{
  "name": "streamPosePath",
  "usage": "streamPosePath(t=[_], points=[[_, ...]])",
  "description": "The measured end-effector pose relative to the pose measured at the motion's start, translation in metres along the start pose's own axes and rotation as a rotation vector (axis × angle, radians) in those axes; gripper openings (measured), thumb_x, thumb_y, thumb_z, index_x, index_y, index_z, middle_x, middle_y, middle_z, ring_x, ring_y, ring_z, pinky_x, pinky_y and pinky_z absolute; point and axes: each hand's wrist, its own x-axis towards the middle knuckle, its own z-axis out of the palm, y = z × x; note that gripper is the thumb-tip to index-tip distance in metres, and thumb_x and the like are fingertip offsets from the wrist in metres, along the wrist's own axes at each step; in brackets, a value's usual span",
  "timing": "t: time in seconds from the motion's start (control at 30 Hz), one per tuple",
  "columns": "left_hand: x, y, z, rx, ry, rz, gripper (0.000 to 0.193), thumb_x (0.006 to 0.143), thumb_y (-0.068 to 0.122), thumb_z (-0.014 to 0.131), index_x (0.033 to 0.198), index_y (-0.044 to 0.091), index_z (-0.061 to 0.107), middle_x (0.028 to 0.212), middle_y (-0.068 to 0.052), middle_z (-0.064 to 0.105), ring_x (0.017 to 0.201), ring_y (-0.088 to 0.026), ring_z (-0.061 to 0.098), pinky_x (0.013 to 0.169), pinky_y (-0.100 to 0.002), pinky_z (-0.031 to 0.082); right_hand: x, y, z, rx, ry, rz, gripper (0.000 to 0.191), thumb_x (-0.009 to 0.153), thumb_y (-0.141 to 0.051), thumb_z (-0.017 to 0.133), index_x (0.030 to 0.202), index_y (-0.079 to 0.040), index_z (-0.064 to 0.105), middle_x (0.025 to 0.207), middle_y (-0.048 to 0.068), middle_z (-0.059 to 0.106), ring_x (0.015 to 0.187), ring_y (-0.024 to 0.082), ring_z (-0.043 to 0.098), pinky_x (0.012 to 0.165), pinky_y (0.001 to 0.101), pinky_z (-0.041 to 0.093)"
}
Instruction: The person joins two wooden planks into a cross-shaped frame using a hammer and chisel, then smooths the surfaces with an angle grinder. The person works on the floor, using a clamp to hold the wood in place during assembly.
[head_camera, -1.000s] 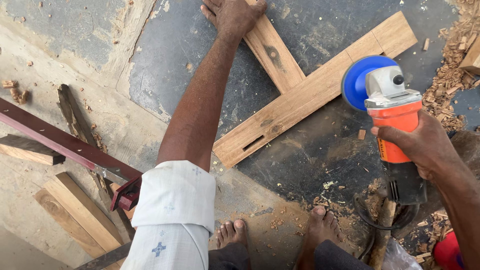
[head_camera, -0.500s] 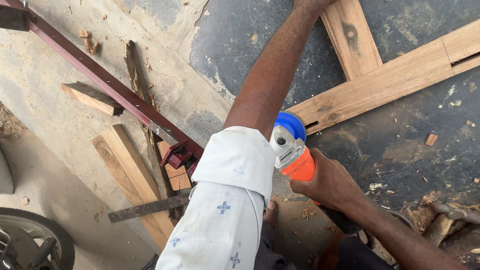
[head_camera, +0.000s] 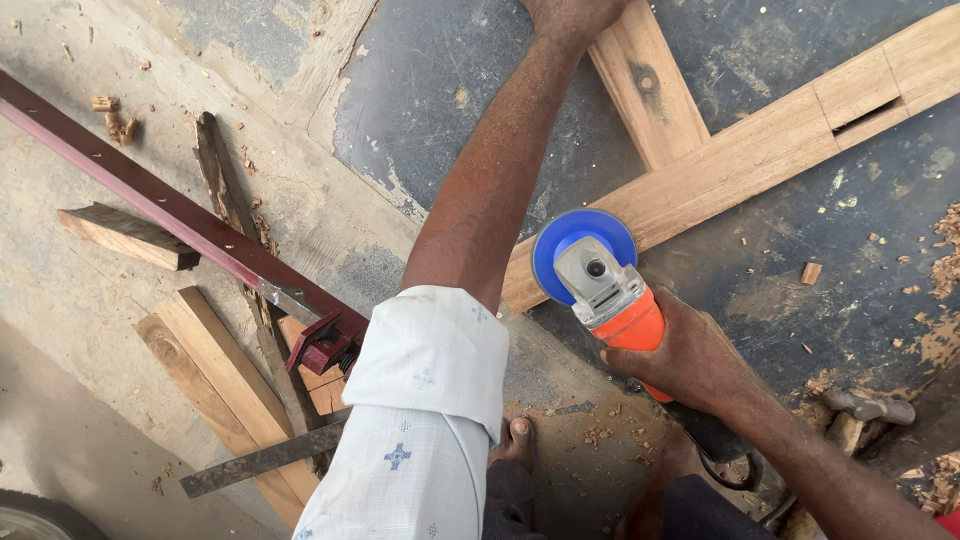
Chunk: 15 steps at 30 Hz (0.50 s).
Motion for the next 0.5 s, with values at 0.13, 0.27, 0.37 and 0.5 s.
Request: streamPosePath(t=[0.13, 0.27, 0.37, 0.5], points=[[0.005, -0.002, 0.012, -0.009, -0.004, -0.019, 0.069, 0.088, 0.05, 0.065, 0.126, -0.007, 0.059, 0.084, -0.026, 0.072, 0.074, -0.033, 0.079, 0.079, -0.048, 0.062, 0.0, 0.017, -0.018, -0.026, 0.061, 0.001, 0.077, 0.068, -0.049, 0.088, 0.125, -0.007, 0.059, 0.101, 0.015, 0.076, 0.094, 0.028, 0.078, 0.089, 0.0463, 0.062], [0.007, -0.007, 0.014, -0.03, -0.033, -0.038, 0.073, 0.087, 0.052, 0.063, 0.128, -0.008, 0.056, 0.088, -0.028, 0.073, 0.079, -0.037, 0.083, 0.086, -0.049, 0.067, 0.003, 0.033, -0.036, 0.013, 0.109, -0.022, 0.079, 0.069, -0.049, 0.088, 0.13, -0.009, 0.058, 0.106, 0.015, 0.075, 0.096, 0.027, 0.077, 0.09, 0.0468, 0.06], [0.011, -0.008, 0.008, 0.184, 0.094, 0.132, 0.09, 0.078, 0.058, 0.077, 0.137, -0.005, 0.052, 0.122, -0.046, 0.052, 0.135, -0.072, 0.025, 0.104, -0.091, 0.002, 0.004, 0.041, -0.048, 0.032, 0.128, -0.002, 0.078, 0.068, -0.049, 0.087, 0.129, -0.009, 0.059, 0.105, 0.014, 0.076, 0.096, 0.027, 0.078, 0.091, 0.0451, 0.06], [0.014, -0.009, -0.004, 0.214, 0.071, 0.054, 0.122, 0.081, 0.059, 0.087, 0.157, 0.008, 0.007, 0.151, -0.057, -0.01, 0.139, -0.069, -0.02, 0.112, -0.073, -0.01, 0.004, 0.049, -0.067, 0.022, 0.187, 0.01, 0.073, 0.068, -0.049, 0.088, 0.12, -0.005, 0.062, 0.103, 0.014, 0.075, 0.094, 0.026, 0.076, 0.089, 0.0446, 0.06]])
